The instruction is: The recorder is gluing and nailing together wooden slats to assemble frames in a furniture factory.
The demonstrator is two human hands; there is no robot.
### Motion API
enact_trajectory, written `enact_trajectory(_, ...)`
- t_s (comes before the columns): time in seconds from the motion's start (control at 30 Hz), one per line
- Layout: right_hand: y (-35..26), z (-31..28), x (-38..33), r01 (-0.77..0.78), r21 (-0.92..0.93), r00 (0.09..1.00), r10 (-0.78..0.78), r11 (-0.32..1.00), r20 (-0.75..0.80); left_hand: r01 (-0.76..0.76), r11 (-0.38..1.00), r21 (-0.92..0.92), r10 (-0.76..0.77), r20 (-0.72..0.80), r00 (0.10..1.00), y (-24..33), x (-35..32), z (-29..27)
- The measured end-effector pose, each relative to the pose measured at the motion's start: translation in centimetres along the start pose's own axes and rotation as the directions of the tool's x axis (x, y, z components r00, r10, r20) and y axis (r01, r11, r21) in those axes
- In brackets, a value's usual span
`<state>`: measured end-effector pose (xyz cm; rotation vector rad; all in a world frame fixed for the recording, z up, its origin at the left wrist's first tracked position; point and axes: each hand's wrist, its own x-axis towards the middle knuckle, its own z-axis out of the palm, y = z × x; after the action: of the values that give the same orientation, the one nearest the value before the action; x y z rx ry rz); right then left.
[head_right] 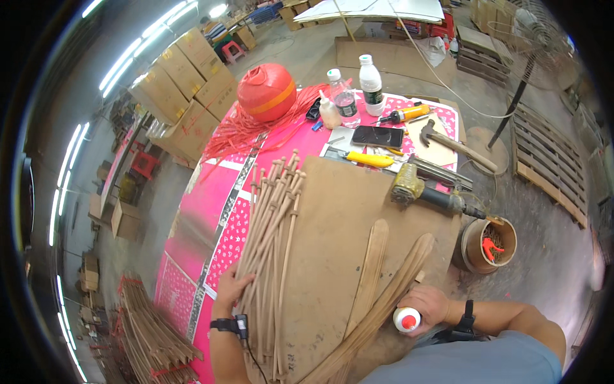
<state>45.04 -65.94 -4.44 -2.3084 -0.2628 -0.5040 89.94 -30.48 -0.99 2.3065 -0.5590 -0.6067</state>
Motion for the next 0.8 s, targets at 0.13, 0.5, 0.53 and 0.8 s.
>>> enact_trajectory(0.13,-0.1,0.0,0.0,0.005,-0.004,0.999,-0.005,1.0,-0.051,-0.035,0.962,0.272,0.048,-0.043,0.998,5.7,-2.7,2.6)
enact_trajectory(0.5,-0.5,-0.1,0.3,-0.027,0.055,0.994,0.033,0.998,-0.104,-0.053,0.966,0.251,0.089,-0.132,0.987,8.0,-2.1,4.9)
enact_trajectory(0.53,-0.2,-0.5,-0.2,-0.047,0.035,0.991,0.051,0.998,-0.12,-0.031,0.987,0.16,0.041,-0.063,0.997,11.0,-2.4,5.2)
enact_trajectory(0.8,-0.3,0.6,-0.7,-0.015,0.075,0.986,0.028,0.997,-0.167,0.072,0.997,-0.007,-0.072,0.025,0.997,7.8,-1.8,3.8)
